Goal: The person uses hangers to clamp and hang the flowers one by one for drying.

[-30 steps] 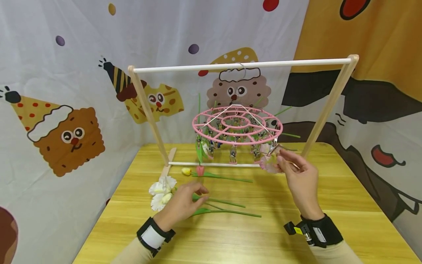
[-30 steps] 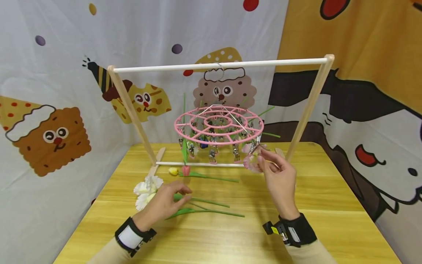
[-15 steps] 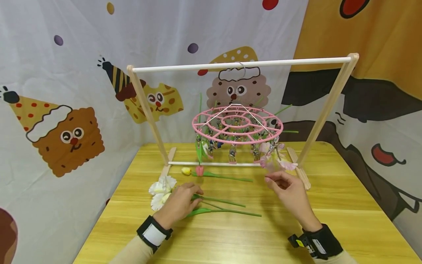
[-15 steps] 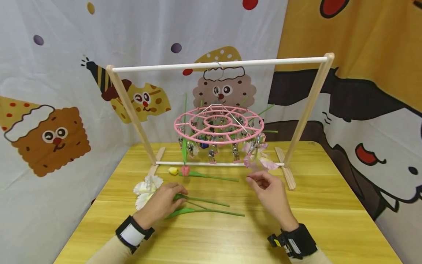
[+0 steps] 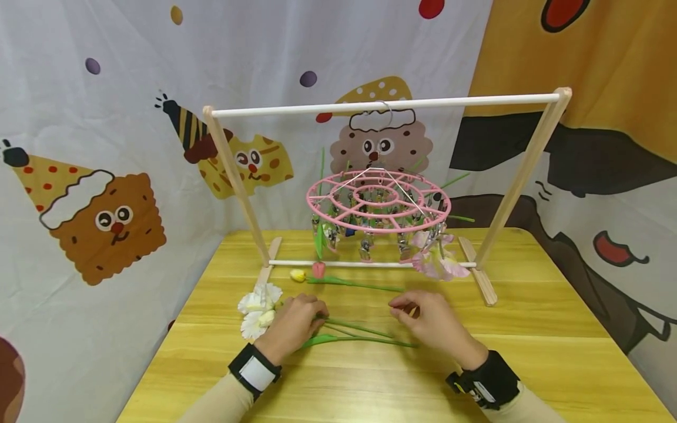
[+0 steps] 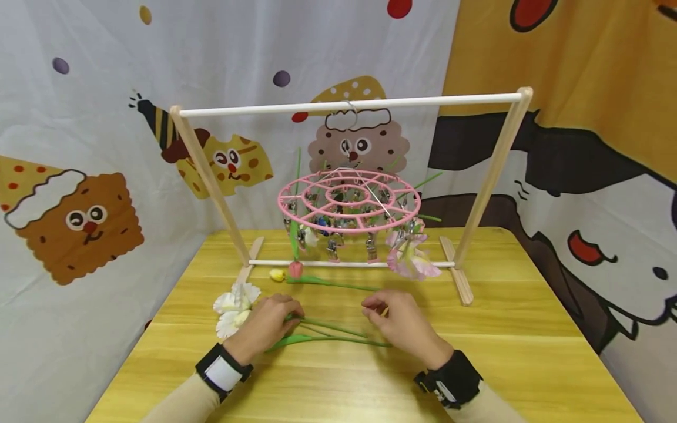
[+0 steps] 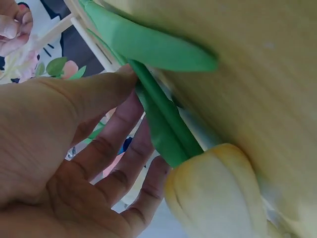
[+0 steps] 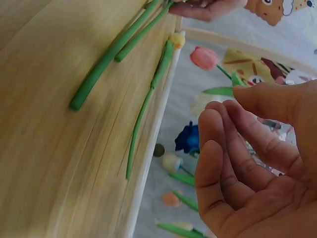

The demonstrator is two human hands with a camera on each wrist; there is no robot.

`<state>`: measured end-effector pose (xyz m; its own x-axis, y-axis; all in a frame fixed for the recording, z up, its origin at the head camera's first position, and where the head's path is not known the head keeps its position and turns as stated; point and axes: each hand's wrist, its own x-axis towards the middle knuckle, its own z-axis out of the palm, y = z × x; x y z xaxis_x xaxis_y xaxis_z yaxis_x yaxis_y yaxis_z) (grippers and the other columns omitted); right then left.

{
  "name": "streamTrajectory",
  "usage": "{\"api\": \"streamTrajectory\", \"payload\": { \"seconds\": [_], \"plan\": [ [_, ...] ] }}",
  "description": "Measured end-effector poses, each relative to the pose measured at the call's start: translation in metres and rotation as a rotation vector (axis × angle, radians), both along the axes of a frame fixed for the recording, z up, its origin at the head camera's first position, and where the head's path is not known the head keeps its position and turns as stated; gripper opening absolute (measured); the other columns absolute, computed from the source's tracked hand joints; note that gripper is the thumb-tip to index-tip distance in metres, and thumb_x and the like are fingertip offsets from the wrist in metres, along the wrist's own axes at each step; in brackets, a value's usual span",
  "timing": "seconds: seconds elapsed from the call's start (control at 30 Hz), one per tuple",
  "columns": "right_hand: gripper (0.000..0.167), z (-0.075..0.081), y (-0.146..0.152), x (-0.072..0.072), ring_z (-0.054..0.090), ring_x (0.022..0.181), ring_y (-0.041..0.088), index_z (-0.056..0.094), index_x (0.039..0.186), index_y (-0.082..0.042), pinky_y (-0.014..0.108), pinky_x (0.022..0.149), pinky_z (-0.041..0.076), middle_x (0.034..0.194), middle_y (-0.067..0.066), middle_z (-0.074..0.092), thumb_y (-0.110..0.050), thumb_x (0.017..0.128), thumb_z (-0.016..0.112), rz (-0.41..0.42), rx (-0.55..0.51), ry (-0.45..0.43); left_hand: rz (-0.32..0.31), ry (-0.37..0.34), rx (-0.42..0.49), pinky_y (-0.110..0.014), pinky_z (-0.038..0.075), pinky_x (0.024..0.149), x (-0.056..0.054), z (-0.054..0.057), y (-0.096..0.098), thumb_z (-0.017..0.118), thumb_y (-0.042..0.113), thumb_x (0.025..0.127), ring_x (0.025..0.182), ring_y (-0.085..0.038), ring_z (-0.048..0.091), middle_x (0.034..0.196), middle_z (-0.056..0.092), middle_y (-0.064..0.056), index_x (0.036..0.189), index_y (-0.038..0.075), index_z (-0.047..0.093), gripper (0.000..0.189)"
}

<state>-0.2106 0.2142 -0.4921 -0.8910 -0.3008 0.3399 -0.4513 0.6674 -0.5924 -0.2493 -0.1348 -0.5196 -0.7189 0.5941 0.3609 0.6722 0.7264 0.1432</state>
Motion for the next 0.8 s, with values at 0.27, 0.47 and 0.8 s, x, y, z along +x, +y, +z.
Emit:
{"api": "streamTrajectory", "payload": {
  "seconds": [0.27,0.47,0.8],
  "plan": [
    [0.014,-0.003,-0.014,-0.005,0.079,0.097,0.014,0.089,0.119,-0.016,0.023,0.076,0.062,0.110,-0.002,0.086,-0.013,0.105,0.088,0.024,0.037,-0.018,-0.019,0.076,0.000,-0.043,0.063,0.083,-0.003,0.002,0.000,0.092,0.011,0.101,0.100,-0.020,0.077,0.104,0.080,0.001,0.105,0.020,0.087,0.011],
    [0.030,-0.003,-0.019,-0.004,0.080,0.110,0.029,0.086,0.133,-0.014,0.047,0.090,0.071,0.122,0.004,0.084,-0.013,0.104,0.091,0.016,0.068,-0.002,-0.052,0.163,0.031,-0.041,0.066,0.084,-0.001,0.012,0.003,0.088,0.010,0.105,0.099,-0.017,0.076,0.106,0.075,0.002,0.109,0.021,0.085,0.012],
    [0.021,0.004,-0.024,0.004,0.078,0.086,0.006,0.090,0.117,-0.017,0.026,0.074,0.067,0.106,-0.003,0.087,-0.009,0.099,0.095,-0.017,-0.069,0.203,-0.112,0.176,0.242,-0.027,0.064,0.076,0.008,0.035,0.007,0.085,0.005,0.107,0.093,-0.014,0.074,0.112,0.073,0.000,0.119,0.016,0.081,0.017]
  ]
}}
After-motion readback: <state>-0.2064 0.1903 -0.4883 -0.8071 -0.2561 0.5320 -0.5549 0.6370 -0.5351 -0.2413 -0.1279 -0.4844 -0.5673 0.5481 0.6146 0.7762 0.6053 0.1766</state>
